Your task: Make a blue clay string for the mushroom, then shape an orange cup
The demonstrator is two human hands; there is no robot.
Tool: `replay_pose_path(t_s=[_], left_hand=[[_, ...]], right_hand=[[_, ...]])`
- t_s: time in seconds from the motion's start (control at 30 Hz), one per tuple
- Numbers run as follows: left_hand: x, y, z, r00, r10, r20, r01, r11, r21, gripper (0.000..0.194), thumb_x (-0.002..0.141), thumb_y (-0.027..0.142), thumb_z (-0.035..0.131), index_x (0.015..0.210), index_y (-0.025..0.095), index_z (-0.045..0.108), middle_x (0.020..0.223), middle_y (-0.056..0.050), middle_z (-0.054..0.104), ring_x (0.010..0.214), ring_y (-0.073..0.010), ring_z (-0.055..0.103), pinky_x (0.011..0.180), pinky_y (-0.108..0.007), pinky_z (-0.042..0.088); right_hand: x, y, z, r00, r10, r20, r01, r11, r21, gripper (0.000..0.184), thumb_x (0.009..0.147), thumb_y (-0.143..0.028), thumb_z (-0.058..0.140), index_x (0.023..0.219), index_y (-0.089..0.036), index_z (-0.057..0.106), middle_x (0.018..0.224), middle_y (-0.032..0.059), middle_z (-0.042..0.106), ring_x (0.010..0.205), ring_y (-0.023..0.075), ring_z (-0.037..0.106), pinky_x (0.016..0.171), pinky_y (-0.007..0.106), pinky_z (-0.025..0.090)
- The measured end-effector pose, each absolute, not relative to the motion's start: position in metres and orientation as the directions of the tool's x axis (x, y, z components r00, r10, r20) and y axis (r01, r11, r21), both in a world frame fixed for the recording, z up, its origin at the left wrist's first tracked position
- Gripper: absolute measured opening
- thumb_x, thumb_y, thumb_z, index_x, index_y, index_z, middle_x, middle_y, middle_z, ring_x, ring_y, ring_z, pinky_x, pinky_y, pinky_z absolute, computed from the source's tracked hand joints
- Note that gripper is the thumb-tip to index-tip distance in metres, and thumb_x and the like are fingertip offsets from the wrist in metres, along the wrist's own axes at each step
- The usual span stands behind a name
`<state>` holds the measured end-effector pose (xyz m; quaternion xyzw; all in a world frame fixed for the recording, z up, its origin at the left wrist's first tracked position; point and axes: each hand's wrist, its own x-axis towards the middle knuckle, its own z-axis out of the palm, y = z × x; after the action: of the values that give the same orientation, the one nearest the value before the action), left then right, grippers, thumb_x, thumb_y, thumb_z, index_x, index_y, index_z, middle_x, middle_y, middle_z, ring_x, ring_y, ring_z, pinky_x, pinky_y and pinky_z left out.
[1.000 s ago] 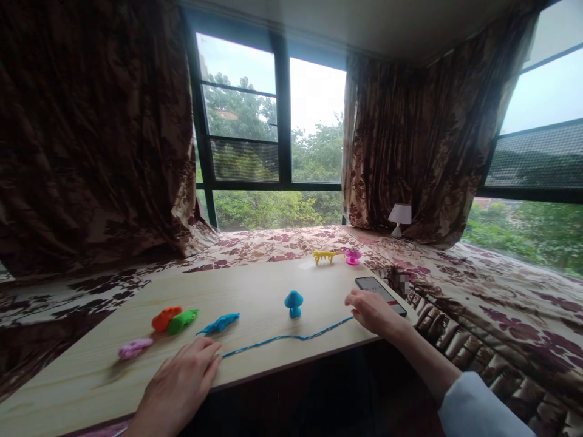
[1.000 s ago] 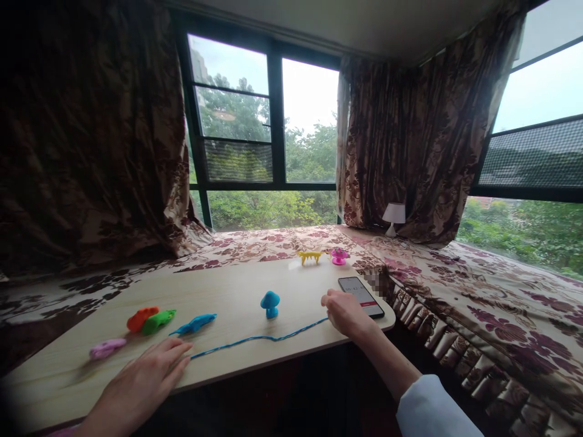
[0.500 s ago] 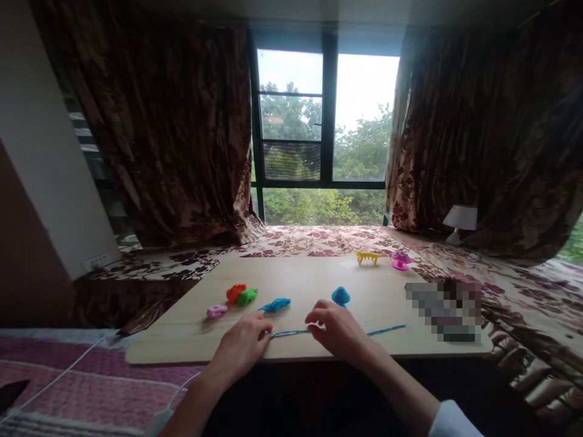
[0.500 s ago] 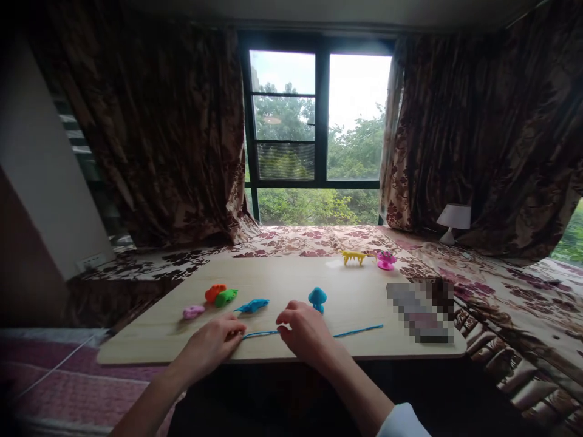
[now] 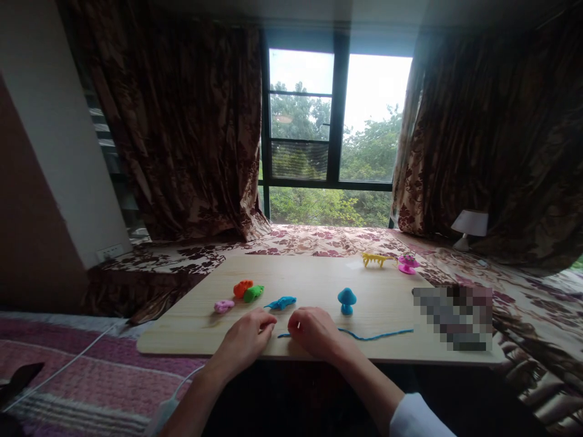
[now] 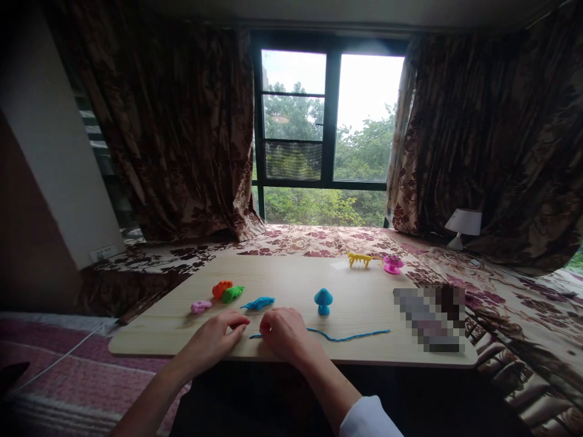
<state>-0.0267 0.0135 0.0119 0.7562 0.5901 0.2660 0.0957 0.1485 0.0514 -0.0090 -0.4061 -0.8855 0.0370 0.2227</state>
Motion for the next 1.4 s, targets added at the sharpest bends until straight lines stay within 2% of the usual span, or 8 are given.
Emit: replay_pose_path(t_s=[0.1, 0.2, 0.37, 0.57, 0.77, 0.9, 1.07, 1.4], left_hand=[[-0.021, 0.012, 0.014, 0.153, 0.953, 0.263, 0.851, -0.262, 0.455, 0.024, 0.080, 0.024, 0.042, 0.082, 0.022, 0.065, 0.087, -0.002, 0.064, 0.082, -0.0154, 0.057, 0.076, -0.024, 0.040], [-0.023, 0.011, 0.014, 0.161, 0.946, 0.281, 0.852, -0.277, 0.444, 0.024, 0.080, 0.023, 0.041, 0.082, 0.022, 0.065, 0.087, -0.001, 0.064, 0.082, -0.0147, 0.058, 0.075, -0.023, 0.040], [-0.032, 0.010, 0.012, 0.143, 0.939, 0.312, 0.859, -0.274, 0.432, 0.025, 0.082, 0.027, 0.040, 0.084, 0.023, 0.065, 0.088, -0.001, 0.065, 0.084, -0.0152, 0.058, 0.075, -0.023, 0.040], [-0.012, 0.015, 0.010, 0.147, 0.920, 0.364, 0.828, -0.316, 0.464, 0.027, 0.083, 0.033, 0.039, 0.088, 0.024, 0.064, 0.093, 0.000, 0.064, 0.087, -0.0157, 0.057, 0.078, -0.024, 0.041], [0.038, 0.037, 0.004, 0.233, 0.857, 0.460, 0.748, -0.460, 0.478, 0.027, 0.083, 0.030, 0.040, 0.088, 0.022, 0.066, 0.089, -0.002, 0.064, 0.087, -0.0156, 0.058, 0.081, -0.027, 0.042], [0.068, 0.062, -0.008, 0.243, 0.837, 0.491, 0.743, -0.486, 0.461, 0.026, 0.080, 0.027, 0.045, 0.092, 0.021, 0.066, 0.096, -0.005, 0.063, 0.096, -0.0185, 0.054, 0.089, -0.032, 0.039], [0.093, 0.090, -0.025, 0.250, 0.828, 0.502, 0.738, -0.499, 0.455, 0.029, 0.072, 0.026, 0.056, 0.098, 0.019, 0.064, 0.102, -0.006, 0.061, 0.103, -0.0197, 0.050, 0.094, -0.032, 0.036], [0.113, 0.096, -0.034, 0.271, 0.834, 0.481, 0.753, -0.495, 0.434, 0.020, 0.073, 0.033, 0.055, 0.086, 0.024, 0.067, 0.095, -0.003, 0.062, 0.098, -0.0191, 0.053, 0.089, -0.031, 0.035]], right_hand=[[0.149, 0.054, -0.008, -0.580, 0.733, 0.356, 0.693, 0.674, -0.257, 0.017, 0.077, -0.023, 0.053, 0.088, -0.024, 0.067, 0.085, 0.0021, 0.066, 0.083, 0.0180, 0.058, 0.075, 0.029, 0.039], [0.140, 0.058, -0.007, -0.588, 0.731, 0.347, 0.676, 0.680, -0.286, 0.014, 0.073, -0.023, 0.057, 0.080, -0.024, 0.069, 0.083, 0.0032, 0.065, 0.083, 0.0201, 0.058, 0.075, 0.031, 0.039], [0.132, 0.057, -0.008, -0.557, 0.736, 0.385, 0.618, 0.677, -0.399, 0.014, 0.073, -0.018, 0.054, 0.071, -0.019, 0.067, 0.079, 0.0038, 0.065, 0.080, 0.0186, 0.059, 0.075, 0.029, 0.040], [0.185, 0.043, -0.007, -0.389, 0.810, 0.439, 0.503, 0.586, -0.635, 0.018, 0.084, -0.026, 0.047, 0.088, -0.018, 0.063, 0.078, 0.0016, 0.068, 0.070, 0.0125, 0.062, 0.063, 0.021, 0.046], [0.273, 0.053, -0.011, -0.192, 0.886, 0.421, 0.430, 0.462, -0.776, 0.026, 0.081, -0.029, 0.049, 0.097, -0.013, 0.063, 0.088, 0.0072, 0.070, 0.080, 0.0182, 0.066, 0.070, 0.027, 0.050], [0.300, 0.072, -0.026, -0.086, 0.913, 0.400, 0.467, 0.391, -0.793, 0.023, 0.076, -0.028, 0.053, 0.087, -0.014, 0.068, 0.082, 0.0076, 0.071, 0.075, 0.0207, 0.066, 0.067, 0.030, 0.050], [0.294, 0.085, -0.041, -0.027, 0.915, 0.403, 0.537, 0.354, -0.766, 0.022, 0.074, -0.022, 0.052, 0.083, -0.016, 0.070, 0.077, 0.0053, 0.071, 0.071, 0.0187, 0.065, 0.066, 0.027, 0.048], [0.285, 0.079, -0.042, 0.006, 0.886, 0.464, 0.666, 0.342, -0.663, 0.021, 0.075, -0.021, 0.050, 0.083, -0.021, 0.070, 0.079, 0.0023, 0.069, 0.072, 0.0162, 0.062, 0.069, 0.024, 0.044]])
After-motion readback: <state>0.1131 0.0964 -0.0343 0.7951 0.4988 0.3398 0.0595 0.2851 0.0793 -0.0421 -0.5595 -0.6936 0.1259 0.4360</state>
